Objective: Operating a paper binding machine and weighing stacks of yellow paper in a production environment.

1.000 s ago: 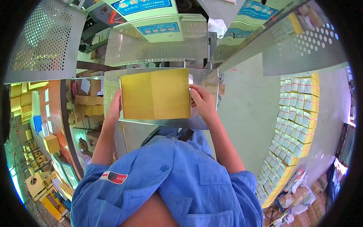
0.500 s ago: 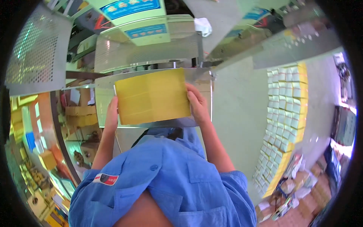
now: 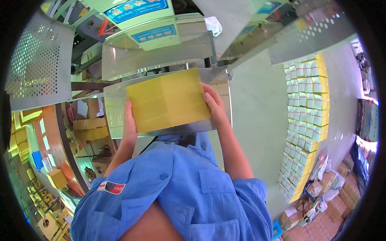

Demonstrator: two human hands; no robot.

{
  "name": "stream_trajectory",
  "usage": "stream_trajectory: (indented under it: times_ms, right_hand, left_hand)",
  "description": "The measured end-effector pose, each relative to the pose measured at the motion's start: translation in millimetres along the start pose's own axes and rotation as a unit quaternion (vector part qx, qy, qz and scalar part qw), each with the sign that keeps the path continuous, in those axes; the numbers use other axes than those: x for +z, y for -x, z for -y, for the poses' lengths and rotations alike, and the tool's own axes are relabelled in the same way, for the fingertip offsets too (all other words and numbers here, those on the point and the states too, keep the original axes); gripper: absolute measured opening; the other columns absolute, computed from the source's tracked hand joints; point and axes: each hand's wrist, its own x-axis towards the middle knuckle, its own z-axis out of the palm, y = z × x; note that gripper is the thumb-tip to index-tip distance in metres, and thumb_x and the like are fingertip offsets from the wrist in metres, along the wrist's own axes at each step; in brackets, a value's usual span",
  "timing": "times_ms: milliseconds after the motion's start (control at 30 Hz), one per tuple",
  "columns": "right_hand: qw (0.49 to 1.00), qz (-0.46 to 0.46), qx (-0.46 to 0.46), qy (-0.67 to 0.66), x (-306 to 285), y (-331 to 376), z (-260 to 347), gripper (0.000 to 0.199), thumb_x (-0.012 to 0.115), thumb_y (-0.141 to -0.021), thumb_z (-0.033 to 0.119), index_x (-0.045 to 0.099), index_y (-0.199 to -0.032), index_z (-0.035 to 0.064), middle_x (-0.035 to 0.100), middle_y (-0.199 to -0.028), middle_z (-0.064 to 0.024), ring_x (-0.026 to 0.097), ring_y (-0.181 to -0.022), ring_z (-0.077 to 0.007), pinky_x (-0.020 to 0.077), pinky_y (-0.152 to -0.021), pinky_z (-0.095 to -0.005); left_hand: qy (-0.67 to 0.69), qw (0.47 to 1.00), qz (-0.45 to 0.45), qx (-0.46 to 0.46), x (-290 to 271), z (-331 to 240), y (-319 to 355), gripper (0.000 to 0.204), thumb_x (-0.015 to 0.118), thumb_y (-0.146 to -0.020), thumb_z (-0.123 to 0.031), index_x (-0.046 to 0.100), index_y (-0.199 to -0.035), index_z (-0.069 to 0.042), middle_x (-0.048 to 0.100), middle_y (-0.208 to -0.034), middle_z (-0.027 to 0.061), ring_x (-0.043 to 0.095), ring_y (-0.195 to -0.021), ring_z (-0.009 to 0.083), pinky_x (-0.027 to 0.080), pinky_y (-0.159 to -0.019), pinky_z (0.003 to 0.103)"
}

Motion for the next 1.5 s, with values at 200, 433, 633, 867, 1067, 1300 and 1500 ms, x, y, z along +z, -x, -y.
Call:
stream_trajectory:
  times_ms: [200,433,633,867,1067,1300,1500]
  right_hand:
    - [0.996,-0.049,-0.034,-0.064,14,2,-15,0.050,0.045,-0.100,0.026,0.039,-0.143,0.0007,0.046,-0.141,-0.0097,0.045,-0.129,-0.0203,0.0365,-0.106,-0.0334]
    - [0.994,-0.070,-0.060,-0.065,41,3,-17,0.054,0.040,-0.102,0.029,0.033,-0.146,-0.0002,0.040,-0.146,-0.0110,0.039,-0.134,-0.0228,0.0317,-0.110,-0.0357]
    - [0.990,-0.035,-0.122,-0.070,40,-40,4,0.053,0.043,-0.101,0.031,0.036,-0.144,0.0006,0.044,-0.142,-0.0098,0.041,-0.132,-0.0211,0.0334,-0.108,-0.0344]
    - [0.988,-0.106,-0.029,-0.112,35,-88,9,0.052,0.046,-0.100,0.030,0.038,-0.143,0.0024,0.048,-0.138,-0.0071,0.045,-0.127,-0.0172,0.0363,-0.105,-0.0328]
    - [0.988,-0.077,-0.053,-0.121,28,-92,10,0.052,0.045,-0.100,0.029,0.037,-0.144,0.0026,0.049,-0.136,-0.0062,0.046,-0.125,-0.0172,0.0371,-0.104,-0.0324]
    - [0.989,-0.080,-0.059,-0.107,23,-95,4,0.054,0.046,-0.100,0.033,0.037,-0.145,0.0058,0.049,-0.136,-0.0045,0.046,-0.125,-0.0167,0.0370,-0.103,-0.0315]
    - [0.984,-0.110,-0.054,-0.131,11,-111,-11,0.043,0.050,-0.099,0.033,0.050,-0.132,0.0063,0.058,-0.124,-0.0034,0.053,-0.116,-0.0152,0.0421,-0.097,-0.0311]
  left_hand:
    - [0.050,0.995,0.075,-0.037,6,-16,11,0.050,0.033,-0.103,-0.042,0.047,-0.133,-0.005,0.055,-0.127,0.0068,0.053,-0.115,0.0169,0.042,-0.098,0.033]
    - [0.063,0.994,0.088,0.015,13,7,8,0.050,0.032,-0.103,-0.039,0.047,-0.136,-0.005,0.055,-0.131,0.0061,0.051,-0.122,0.0177,0.039,-0.103,0.034]
    - [0.042,0.992,0.107,0.061,33,-15,-40,0.049,0.036,-0.103,-0.040,0.046,-0.137,-0.005,0.054,-0.132,0.0052,0.050,-0.123,0.0165,0.038,-0.103,0.034]
    - [0.008,0.994,0.104,0.029,52,-19,-84,0.049,0.043,-0.102,-0.040,0.047,-0.137,-0.006,0.054,-0.133,0.0049,0.050,-0.122,0.0154,0.039,-0.102,0.032]
    - [0.012,0.992,0.115,0.041,67,-26,-82,0.052,0.040,-0.102,-0.040,0.045,-0.136,-0.001,0.054,-0.129,0.0069,0.051,-0.116,0.0146,0.039,-0.100,0.030]
    - [-0.077,0.986,0.118,0.091,68,-23,-93,0.061,0.040,-0.101,-0.049,0.041,-0.142,-0.004,0.048,-0.139,0.0065,0.043,-0.130,0.0158,0.034,-0.107,0.032]
    - [-0.066,0.990,0.087,0.091,70,-14,-99,0.064,0.041,-0.099,-0.054,0.042,-0.141,-0.004,0.050,-0.137,0.0073,0.045,-0.127,0.0172,0.036,-0.105,0.033]
